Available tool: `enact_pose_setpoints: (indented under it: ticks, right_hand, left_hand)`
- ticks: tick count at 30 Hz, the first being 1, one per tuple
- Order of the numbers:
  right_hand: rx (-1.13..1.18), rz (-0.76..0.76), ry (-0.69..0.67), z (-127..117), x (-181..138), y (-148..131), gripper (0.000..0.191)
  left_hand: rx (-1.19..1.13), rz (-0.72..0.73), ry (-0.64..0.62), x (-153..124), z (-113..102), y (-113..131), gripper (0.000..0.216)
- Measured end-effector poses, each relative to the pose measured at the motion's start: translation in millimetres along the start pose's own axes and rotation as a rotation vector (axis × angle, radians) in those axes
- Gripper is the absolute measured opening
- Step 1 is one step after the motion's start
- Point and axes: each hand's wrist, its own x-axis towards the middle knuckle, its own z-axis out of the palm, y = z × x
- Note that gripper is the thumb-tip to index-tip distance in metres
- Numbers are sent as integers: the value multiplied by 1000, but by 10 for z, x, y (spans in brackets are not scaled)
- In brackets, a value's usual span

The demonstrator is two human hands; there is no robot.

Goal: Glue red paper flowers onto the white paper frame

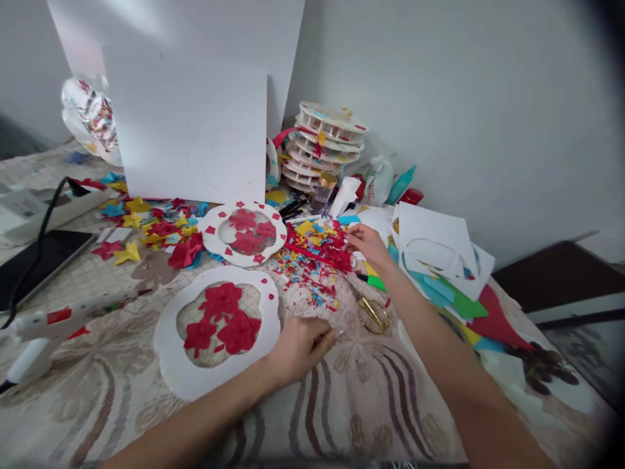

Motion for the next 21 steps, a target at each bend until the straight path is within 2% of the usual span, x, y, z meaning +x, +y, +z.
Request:
enact_pose_setpoints:
  ticks: [2,4,7,10,17,21]
  right_hand:
    - [-119,-188,29,146,-328,-46,12]
    - [-335,-404,27,285,-675,-67,8]
    - [-565,-639,-93,435,-1092,-61,20]
    - [-627,-678,-112,513,-1307,-38,28]
    - [-553,-730,-57,632,-1445,16,29]
    - [-459,-702,2,665,-1500,19,26]
  left_hand:
    - [-304,-173,55,34,-29,6,41]
    - [-578,-306,132,75,-66,1,40]
    - [-782,-375,279,130,-114,-29,37]
    - [-848,-378,340,153,-122,-72,35]
    - [-892,-416,327,139,-56,-144,34]
    - [-851,-426,310,141,-50,-164,34]
